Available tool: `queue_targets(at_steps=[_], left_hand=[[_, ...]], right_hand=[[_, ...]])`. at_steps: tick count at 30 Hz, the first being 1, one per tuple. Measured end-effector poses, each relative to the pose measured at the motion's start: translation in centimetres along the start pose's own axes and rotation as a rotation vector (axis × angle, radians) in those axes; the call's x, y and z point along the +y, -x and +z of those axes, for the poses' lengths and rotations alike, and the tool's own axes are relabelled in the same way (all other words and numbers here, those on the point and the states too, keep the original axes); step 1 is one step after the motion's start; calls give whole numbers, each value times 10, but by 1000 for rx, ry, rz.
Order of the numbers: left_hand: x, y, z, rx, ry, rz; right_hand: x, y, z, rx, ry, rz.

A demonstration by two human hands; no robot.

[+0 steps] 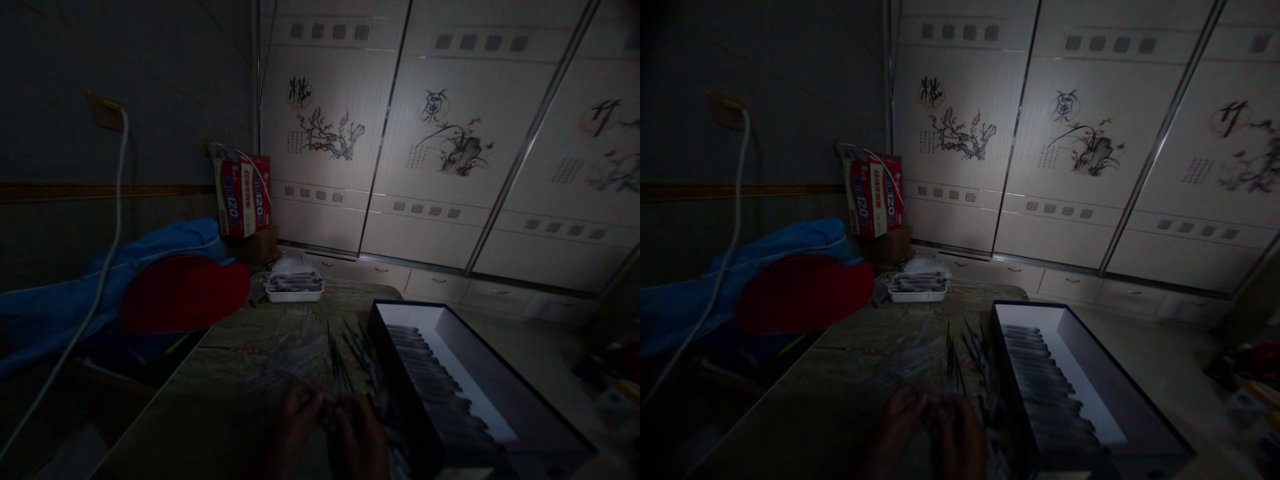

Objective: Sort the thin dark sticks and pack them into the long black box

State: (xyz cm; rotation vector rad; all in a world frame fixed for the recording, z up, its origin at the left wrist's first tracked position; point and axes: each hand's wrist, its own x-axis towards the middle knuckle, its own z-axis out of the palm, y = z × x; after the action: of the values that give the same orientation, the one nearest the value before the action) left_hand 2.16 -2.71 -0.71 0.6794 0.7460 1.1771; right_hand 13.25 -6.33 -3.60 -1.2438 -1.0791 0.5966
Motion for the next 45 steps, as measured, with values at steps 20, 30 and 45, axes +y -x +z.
queue_targets(at_steps=[20,30,45], left_hand=[[-8,-4,-5,44,-95,90],[-9,-4,-6,-12,-125,108],[-6,-3,-4,37,-66,28]], right_hand=[[44,18,-5,145,469,-376],[40,10,-6,111,464,-389],[36,11,1,136,447,-323]])
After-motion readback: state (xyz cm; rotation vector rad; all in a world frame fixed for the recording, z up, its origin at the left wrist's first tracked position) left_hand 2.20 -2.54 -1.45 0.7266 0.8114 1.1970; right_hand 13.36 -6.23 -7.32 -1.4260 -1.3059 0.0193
